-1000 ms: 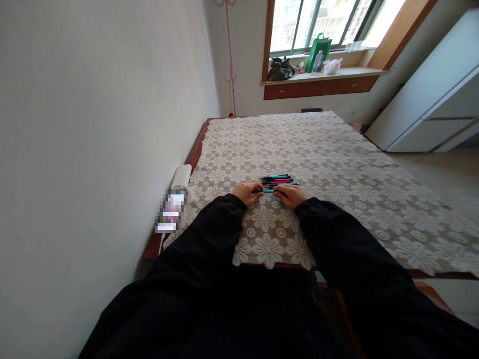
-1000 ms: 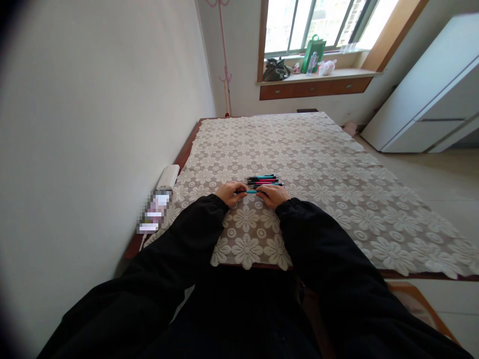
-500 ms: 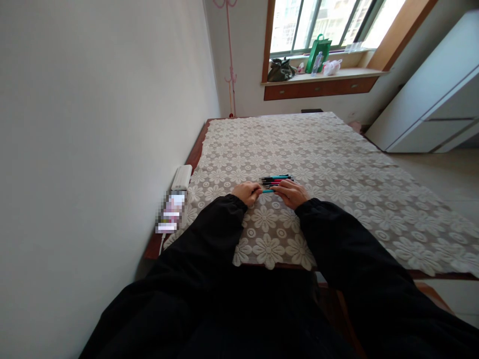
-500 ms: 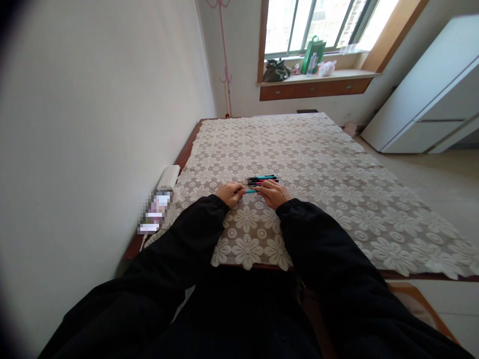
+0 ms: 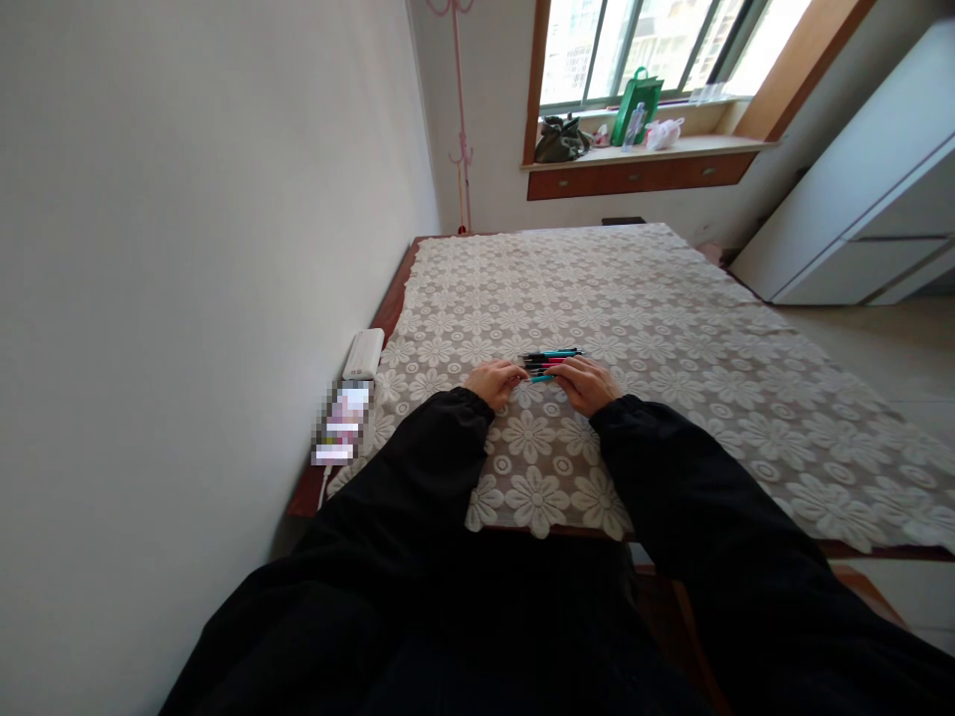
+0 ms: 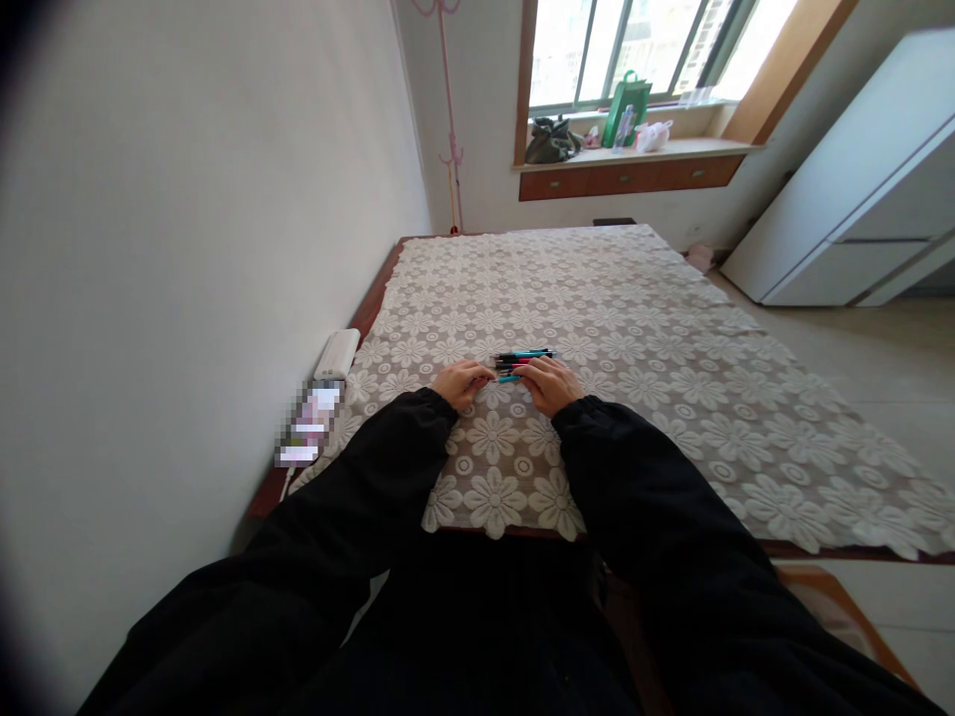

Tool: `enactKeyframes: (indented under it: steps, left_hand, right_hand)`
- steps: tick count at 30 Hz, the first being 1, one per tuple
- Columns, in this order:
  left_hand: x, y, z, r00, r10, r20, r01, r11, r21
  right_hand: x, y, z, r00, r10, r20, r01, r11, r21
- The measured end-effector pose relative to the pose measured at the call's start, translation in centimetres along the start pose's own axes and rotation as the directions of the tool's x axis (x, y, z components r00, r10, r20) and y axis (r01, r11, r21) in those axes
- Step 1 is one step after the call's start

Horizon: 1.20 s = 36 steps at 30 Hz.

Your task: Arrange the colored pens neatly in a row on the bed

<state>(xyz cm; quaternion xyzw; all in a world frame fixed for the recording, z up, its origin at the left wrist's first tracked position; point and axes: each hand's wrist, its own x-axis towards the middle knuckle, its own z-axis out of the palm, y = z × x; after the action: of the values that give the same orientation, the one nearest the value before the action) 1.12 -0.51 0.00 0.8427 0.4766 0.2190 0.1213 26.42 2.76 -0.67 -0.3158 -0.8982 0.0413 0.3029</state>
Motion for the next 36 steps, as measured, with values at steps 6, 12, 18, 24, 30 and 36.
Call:
enactKeyframes:
  steps: [6, 12, 18, 24, 30, 36]
  left_hand:
    - [-0.1, 0.7, -0.5, 0.989, -0.147, -0.03, 0.147, 0.989, 0.019]
    - [-0.1, 0.5, -0.7, 0.974, -0.217, -0.059, 0.218, 0.976, 0.012]
    - [-0.1, -0.2, -0.3, 0.958, -0.257, -0.126, 0.26, 0.965, 0.013]
    - [-0.1, -0.5, -0.2, 0.98, -0.187, -0.065, 0.19, 0.981, 0.042]
    - [-0.1, -0.4, -0.2, 0.98, -0.19, -0.059, 0.193, 0.98, 0.046]
    - [-0.1, -0.2, -0.5, 0.979, -0.199, -0.037, 0.2, 0.978, 0.053]
  right_hand:
    - [-0.2, 0.3, 0.3, 0.992, 0.078, -0.097, -0.085, 0.994, -0.074]
    - [-0.2, 0.8, 0.5, 0.98, 0.133, -0.146, -0.145, 0.987, -0.073]
    - [-0.2, 0.9, 0.6, 0.997, 0.013, -0.073, -0.012, 1.0, 0.026]
    - [0.0, 0.5, 0.3, 0.984, -0.177, -0.017, 0.178, 0.983, 0.051]
    - [0.0, 0.0, -0.1, 0.974, -0.225, -0.043, 0.223, 0.974, -0.031]
    - [-0.1, 0.2, -0.2, 0.985, -0.174, -0.007, 0.173, 0.98, -0.1]
